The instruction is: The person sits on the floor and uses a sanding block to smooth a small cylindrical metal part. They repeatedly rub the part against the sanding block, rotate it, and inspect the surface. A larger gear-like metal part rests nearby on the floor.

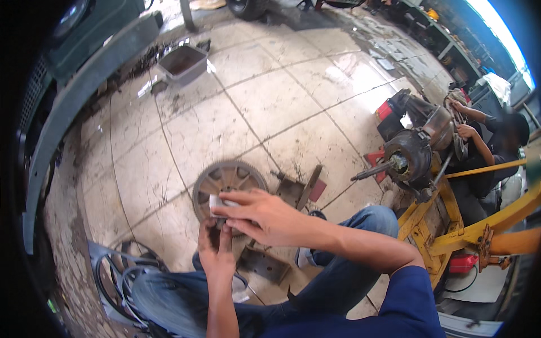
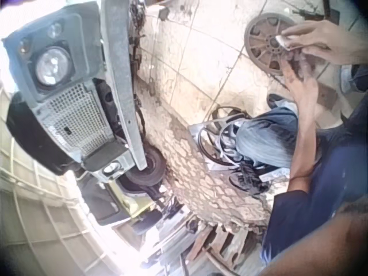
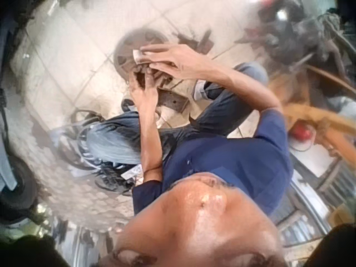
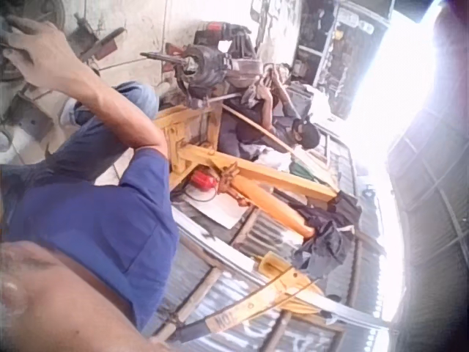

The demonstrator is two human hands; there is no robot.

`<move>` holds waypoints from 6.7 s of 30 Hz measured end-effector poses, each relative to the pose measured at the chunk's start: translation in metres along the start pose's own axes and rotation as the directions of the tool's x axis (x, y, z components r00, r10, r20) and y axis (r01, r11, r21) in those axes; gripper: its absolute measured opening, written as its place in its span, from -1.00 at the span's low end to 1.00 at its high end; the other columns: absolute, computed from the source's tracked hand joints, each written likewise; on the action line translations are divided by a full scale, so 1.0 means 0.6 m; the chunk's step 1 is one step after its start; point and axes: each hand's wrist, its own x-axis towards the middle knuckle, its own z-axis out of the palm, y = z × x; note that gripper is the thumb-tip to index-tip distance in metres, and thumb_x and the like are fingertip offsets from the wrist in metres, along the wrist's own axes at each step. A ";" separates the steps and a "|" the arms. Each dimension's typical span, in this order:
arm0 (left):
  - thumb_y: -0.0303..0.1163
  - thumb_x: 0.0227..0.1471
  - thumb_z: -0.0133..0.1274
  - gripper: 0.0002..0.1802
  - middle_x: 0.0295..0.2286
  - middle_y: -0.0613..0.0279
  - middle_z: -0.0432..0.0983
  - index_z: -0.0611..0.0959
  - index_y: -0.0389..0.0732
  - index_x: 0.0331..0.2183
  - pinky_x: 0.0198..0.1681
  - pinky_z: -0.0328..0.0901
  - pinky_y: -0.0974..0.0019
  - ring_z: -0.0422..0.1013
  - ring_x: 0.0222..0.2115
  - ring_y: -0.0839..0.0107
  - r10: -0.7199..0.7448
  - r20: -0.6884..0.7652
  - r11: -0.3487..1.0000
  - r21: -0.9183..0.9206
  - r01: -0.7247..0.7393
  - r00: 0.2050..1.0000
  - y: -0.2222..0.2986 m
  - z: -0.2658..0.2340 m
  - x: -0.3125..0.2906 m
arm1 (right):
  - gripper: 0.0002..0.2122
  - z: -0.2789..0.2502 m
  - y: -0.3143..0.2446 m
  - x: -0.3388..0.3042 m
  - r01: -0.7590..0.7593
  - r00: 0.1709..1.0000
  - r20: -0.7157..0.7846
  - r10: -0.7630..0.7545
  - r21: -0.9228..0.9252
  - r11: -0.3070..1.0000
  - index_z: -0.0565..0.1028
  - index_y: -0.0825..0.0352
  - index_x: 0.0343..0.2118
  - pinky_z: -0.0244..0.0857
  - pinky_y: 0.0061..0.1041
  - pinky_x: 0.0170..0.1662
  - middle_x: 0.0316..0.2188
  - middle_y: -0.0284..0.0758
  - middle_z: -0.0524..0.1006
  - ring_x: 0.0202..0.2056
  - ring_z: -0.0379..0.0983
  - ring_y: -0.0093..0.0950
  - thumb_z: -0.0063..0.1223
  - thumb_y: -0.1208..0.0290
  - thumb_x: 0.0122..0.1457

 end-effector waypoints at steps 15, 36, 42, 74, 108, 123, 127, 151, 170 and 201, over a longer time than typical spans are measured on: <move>-0.35 0.31 0.09 -0.76 -0.26 0.10 0.58 0.56 -0.32 -0.10 -0.06 0.37 0.30 0.49 -0.20 0.35 0.300 0.309 0.863 0.316 -0.395 0.902 0.175 -0.061 0.096 | -0.55 -0.040 -0.067 0.037 0.151 0.945 -0.244 -0.216 -0.261 0.954 0.35 0.31 0.32 0.44 -0.29 0.15 0.29 -0.10 0.38 0.20 0.44 -0.07 0.02 0.48 0.39; -0.29 0.20 0.12 -0.62 -0.08 -0.27 0.47 0.54 -0.30 -0.02 -0.01 0.30 -0.12 0.41 -0.07 -0.25 0.311 0.469 0.628 0.551 -0.549 0.827 0.088 0.003 0.086 | -0.65 -0.012 -0.016 0.031 -0.259 0.948 -0.164 0.273 0.101 0.961 0.49 0.25 0.22 0.37 -0.33 -0.38 -0.50 -0.07 0.57 -0.54 0.49 -0.20 -0.14 0.35 0.46; -0.29 0.21 0.10 -0.68 -0.10 -0.25 0.46 0.55 -0.29 -0.08 -0.02 0.29 -0.11 0.40 -0.09 -0.25 0.303 0.386 0.650 0.585 -0.485 0.872 0.080 -0.018 0.093 | -0.64 -0.020 -0.028 0.029 -0.276 0.954 -0.122 0.274 0.005 0.961 0.46 0.28 0.24 0.39 -0.31 -0.32 -0.41 -0.03 0.59 -0.45 0.53 -0.14 -0.11 0.38 0.44; -0.35 0.04 0.31 -0.66 -0.26 0.02 0.57 0.64 -0.28 -0.15 0.16 0.20 -0.04 0.48 -0.14 0.03 0.494 0.225 0.504 0.713 -0.488 0.839 0.054 -0.013 0.045 | -0.65 -0.002 -0.034 0.016 -0.077 0.995 -0.065 0.077 -0.004 0.997 0.44 0.39 0.21 0.43 -0.32 0.13 0.13 -0.09 0.54 0.10 0.52 -0.14 -0.07 0.47 0.40; -0.44 0.13 0.25 -0.61 -0.12 -0.10 0.56 0.61 -0.31 -0.01 -0.10 0.41 0.10 0.52 -0.18 -0.08 0.402 0.183 0.830 0.340 -0.442 0.897 -0.021 0.025 0.041 | -0.72 0.017 0.004 0.010 -0.111 0.992 -0.065 0.104 -0.098 0.989 0.53 0.35 0.06 0.46 -0.16 -0.12 -0.14 -0.05 0.63 -0.14 0.57 -0.07 -0.09 0.39 0.40; -0.38 0.22 0.19 -0.68 -0.17 -0.04 0.53 0.56 -0.36 -0.07 -0.08 0.37 0.16 0.47 -0.20 0.03 0.173 0.158 0.963 0.180 -0.201 0.972 0.015 0.020 0.031 | -0.67 -0.011 -0.020 0.015 -0.155 0.987 -0.059 0.153 -0.029 0.988 0.52 0.27 0.16 0.49 -0.27 -0.03 -0.02 -0.13 0.62 -0.09 0.59 -0.12 -0.06 0.44 0.38; -0.41 0.20 0.17 -0.73 -0.20 -0.08 0.51 0.54 -0.35 -0.13 -0.08 0.36 0.15 0.47 -0.19 -0.05 0.189 0.183 0.957 0.188 -0.223 0.965 0.025 0.015 0.025 | -0.69 -0.027 -0.033 0.016 -0.295 0.955 0.032 0.295 -0.027 0.955 0.54 0.29 0.13 0.48 -0.28 -0.01 0.00 -0.15 0.62 -0.06 0.59 -0.13 -0.04 0.44 0.38; -0.40 0.18 0.13 -0.77 -0.31 -0.04 0.53 0.57 -0.33 -0.16 -0.20 0.37 0.17 0.49 -0.33 0.04 0.109 0.066 0.989 0.094 -0.115 0.992 0.025 0.011 0.030 | -0.55 -0.002 -0.016 0.011 0.078 0.996 -0.012 -0.089 -0.385 0.920 0.49 0.32 0.19 0.37 -0.25 0.21 0.16 -0.20 0.54 0.19 0.46 -0.20 0.12 0.56 0.19; -0.34 0.13 0.21 -0.74 -0.28 -0.01 0.52 0.59 -0.25 -0.18 -0.19 0.33 0.03 0.48 -0.26 -0.06 0.280 0.009 0.875 0.409 -0.259 0.960 0.018 0.023 0.028 | -0.45 -0.007 -0.027 -0.002 -0.008 1.000 0.015 0.020 -0.572 0.820 0.45 0.27 0.25 0.36 -0.24 0.20 0.12 -0.13 0.55 0.17 0.47 -0.18 0.01 0.61 0.12; -0.29 0.16 0.20 -0.72 -0.28 -0.03 0.55 0.62 -0.25 -0.16 -0.08 0.32 0.02 0.50 -0.24 -0.02 0.184 0.167 0.736 0.630 -0.248 0.969 -0.022 0.031 0.025 | -0.50 0.030 0.013 -0.022 0.001 0.978 0.145 0.149 -0.719 0.695 0.45 0.45 0.16 0.43 -0.36 -0.14 -0.31 -0.20 0.66 -0.22 0.66 -0.30 0.14 0.43 0.11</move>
